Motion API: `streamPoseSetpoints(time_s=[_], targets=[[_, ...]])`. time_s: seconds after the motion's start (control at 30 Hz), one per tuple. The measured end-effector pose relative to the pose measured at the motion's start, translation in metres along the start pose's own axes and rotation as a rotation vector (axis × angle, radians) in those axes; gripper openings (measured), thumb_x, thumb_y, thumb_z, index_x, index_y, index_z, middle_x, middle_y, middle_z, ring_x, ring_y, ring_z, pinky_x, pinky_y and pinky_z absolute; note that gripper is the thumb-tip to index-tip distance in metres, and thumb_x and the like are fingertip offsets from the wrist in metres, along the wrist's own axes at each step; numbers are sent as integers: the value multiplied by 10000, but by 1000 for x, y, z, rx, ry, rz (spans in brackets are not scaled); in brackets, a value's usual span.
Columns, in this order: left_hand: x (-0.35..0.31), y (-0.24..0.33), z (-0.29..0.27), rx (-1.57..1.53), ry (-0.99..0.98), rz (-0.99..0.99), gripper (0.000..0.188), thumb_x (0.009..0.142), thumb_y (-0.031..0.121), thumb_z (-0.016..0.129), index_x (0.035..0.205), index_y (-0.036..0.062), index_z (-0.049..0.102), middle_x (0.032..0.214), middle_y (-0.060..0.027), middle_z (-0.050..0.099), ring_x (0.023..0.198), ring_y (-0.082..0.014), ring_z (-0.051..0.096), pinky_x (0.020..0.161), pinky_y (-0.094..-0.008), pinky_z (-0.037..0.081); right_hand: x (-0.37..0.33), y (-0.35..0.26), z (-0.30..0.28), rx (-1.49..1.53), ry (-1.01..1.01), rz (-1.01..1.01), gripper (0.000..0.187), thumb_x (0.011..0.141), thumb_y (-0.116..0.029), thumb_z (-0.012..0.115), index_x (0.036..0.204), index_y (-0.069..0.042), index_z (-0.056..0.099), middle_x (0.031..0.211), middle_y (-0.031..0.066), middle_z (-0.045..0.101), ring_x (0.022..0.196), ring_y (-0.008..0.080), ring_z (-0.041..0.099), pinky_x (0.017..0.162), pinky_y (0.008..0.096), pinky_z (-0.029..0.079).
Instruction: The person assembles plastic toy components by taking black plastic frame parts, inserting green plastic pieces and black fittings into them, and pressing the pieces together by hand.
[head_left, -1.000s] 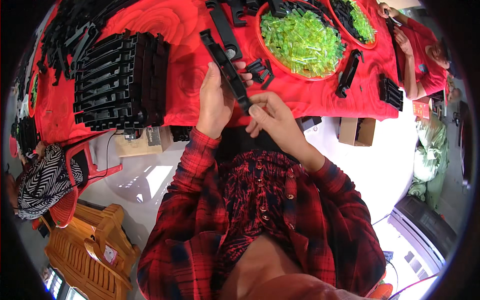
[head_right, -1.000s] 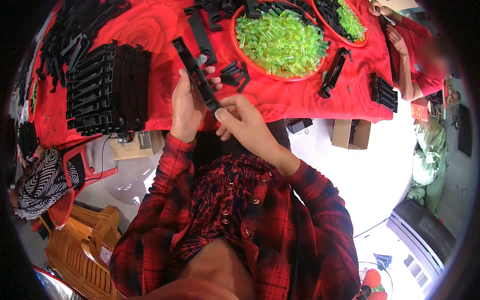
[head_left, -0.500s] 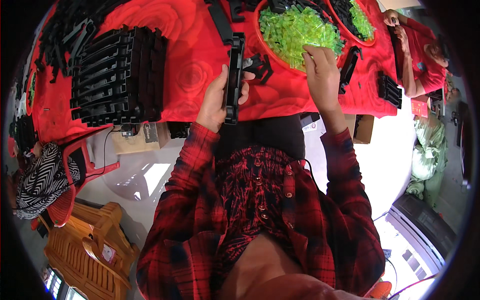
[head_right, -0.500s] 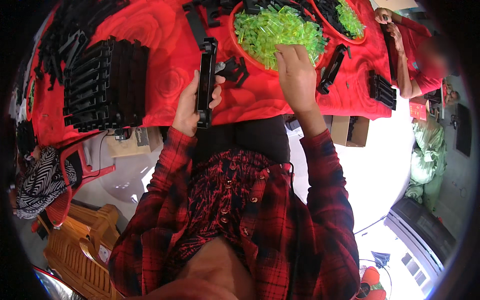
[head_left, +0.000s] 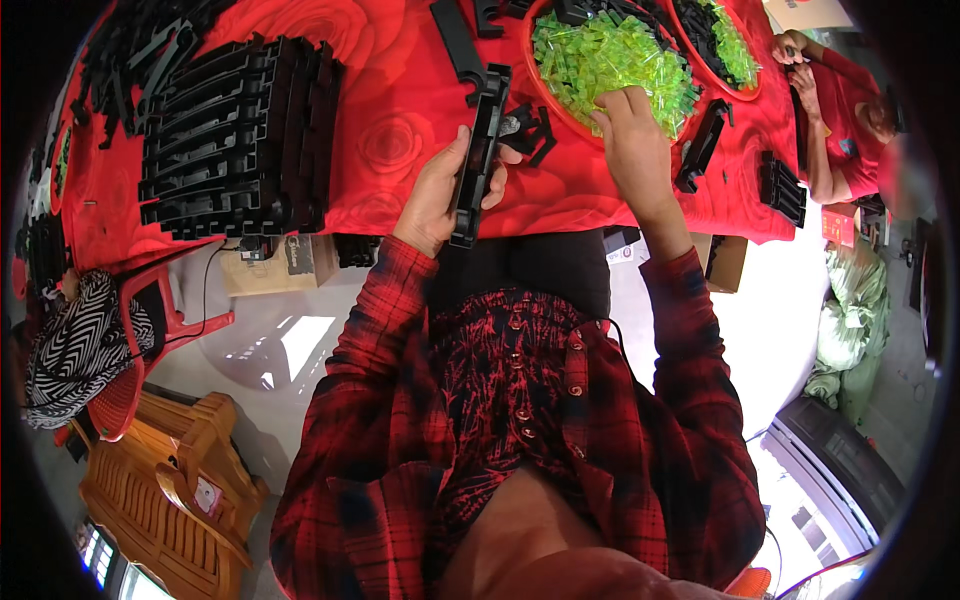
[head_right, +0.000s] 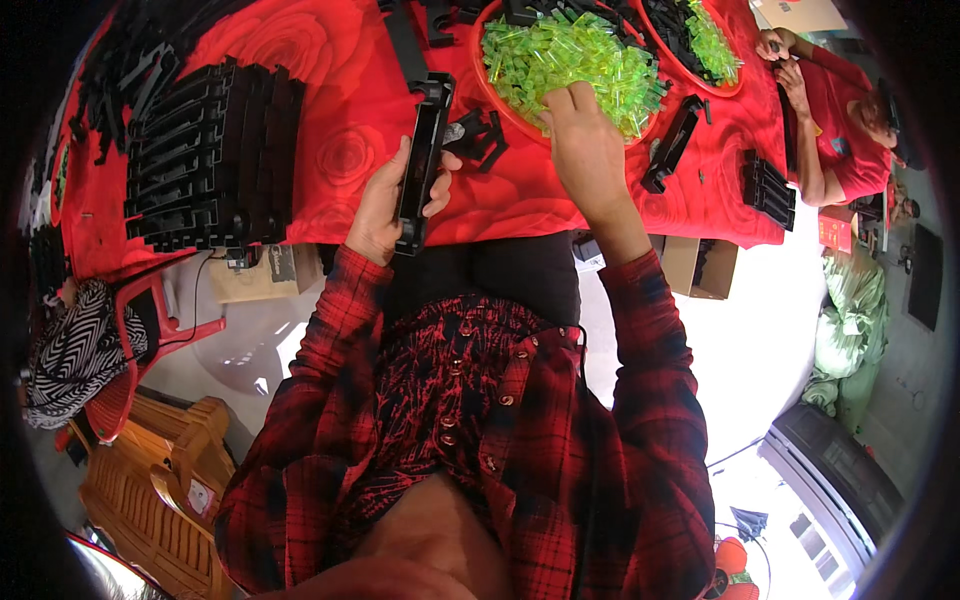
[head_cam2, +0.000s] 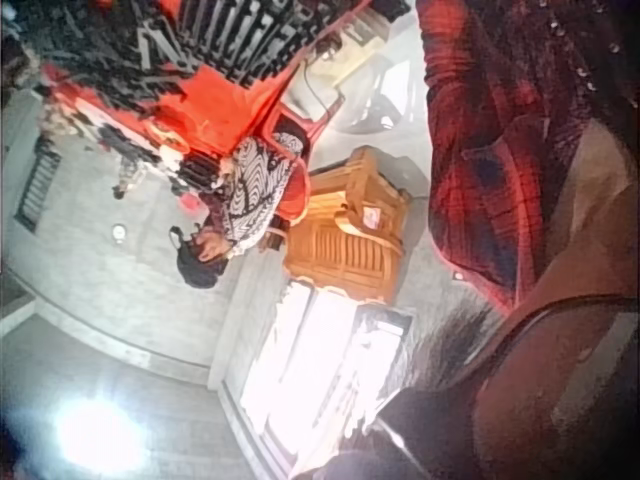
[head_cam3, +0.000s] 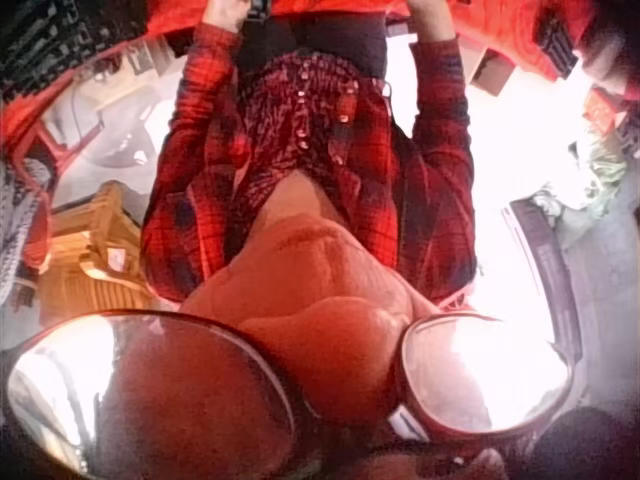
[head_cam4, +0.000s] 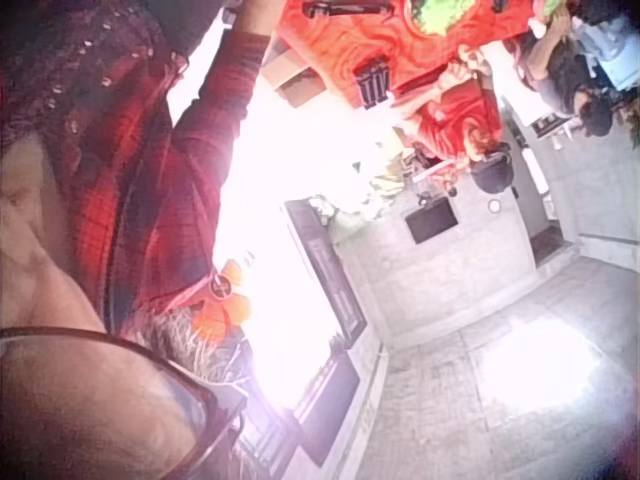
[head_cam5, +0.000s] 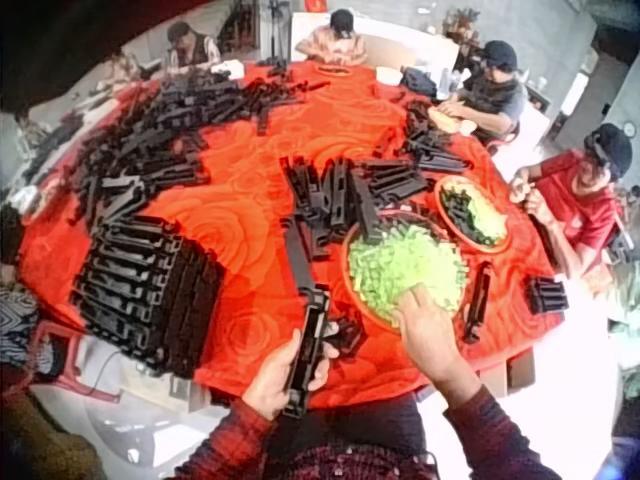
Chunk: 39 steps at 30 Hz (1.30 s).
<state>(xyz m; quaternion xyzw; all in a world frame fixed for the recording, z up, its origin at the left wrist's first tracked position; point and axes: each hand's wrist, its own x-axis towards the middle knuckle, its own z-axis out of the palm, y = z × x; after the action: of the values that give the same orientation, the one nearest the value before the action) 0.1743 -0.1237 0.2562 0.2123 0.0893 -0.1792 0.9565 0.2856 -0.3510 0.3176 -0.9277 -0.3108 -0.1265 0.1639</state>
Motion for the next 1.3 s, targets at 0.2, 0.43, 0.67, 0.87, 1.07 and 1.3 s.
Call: streamPoseSetpoints(time_s=[0.2, 0.43, 0.67, 0.87, 1.07, 1.3], targets=[[-1, 0, 7, 19, 62, 17, 578, 1087, 450, 302, 1232, -57, 541, 858, -138, 627, 652, -165, 555, 552, -283, 464, 1, 5, 3, -60, 1, -73, 139, 919, -158, 638, 1000, -74, 562, 970, 127, 559, 724, 352, 629, 622, 452, 522], [-1, 0, 6, 0, 38, 42, 506, 1098, 402, 298, 1290, -13, 514, 1005, -164, 661, 697, -162, 572, 571, -284, 479, 7, -1, -6, 13, 229, -140, 200, 881, -121, 699, 1034, -69, 582, 973, 122, 606, 636, 298, 598, 562, 395, 512], [4, -2, -7, -30, -37, 11, 466, 1097, 369, 329, 1335, 4, 493, 1082, -169, 670, 779, -179, 622, 666, -304, 535, 14, -60, -26, 1050, -5, 453, 162, 976, -79, 606, 1112, -9, 660, 840, -6, 647, 582, 24, 482, 480, 203, 373], [0, -2, 2, 59, 42, 35, 432, 1088, 339, 369, 1333, 7, 497, 1090, -165, 670, 852, -213, 660, 762, -333, 562, 18, -99, -8, 1208, -170, 523, 121, 964, -76, 625, 1048, 0, 668, 850, 22, 653, 541, 61, 532, 478, 223, 434], [-2, -3, 11, 75, 165, 56, 385, 1080, 297, 410, 1303, 8, 532, 1110, -135, 668, 935, -230, 676, 839, -345, 560, 10, -101, 20, 820, -34, 199, 67, 894, -48, 668, 946, -8, 683, 804, 87, 601, 715, 195, 620, 596, 318, 484], [3, -9, 1, 76, 137, 125, 356, 1074, 256, 444, 1320, 17, 537, 1193, -69, 642, 1074, -153, 629, 942, -298, 523, 9, -104, 23, 340, 137, -67, 48, 840, -133, 707, 860, -91, 700, 811, 17, 631, 815, 216, 595, 719, 379, 395]])
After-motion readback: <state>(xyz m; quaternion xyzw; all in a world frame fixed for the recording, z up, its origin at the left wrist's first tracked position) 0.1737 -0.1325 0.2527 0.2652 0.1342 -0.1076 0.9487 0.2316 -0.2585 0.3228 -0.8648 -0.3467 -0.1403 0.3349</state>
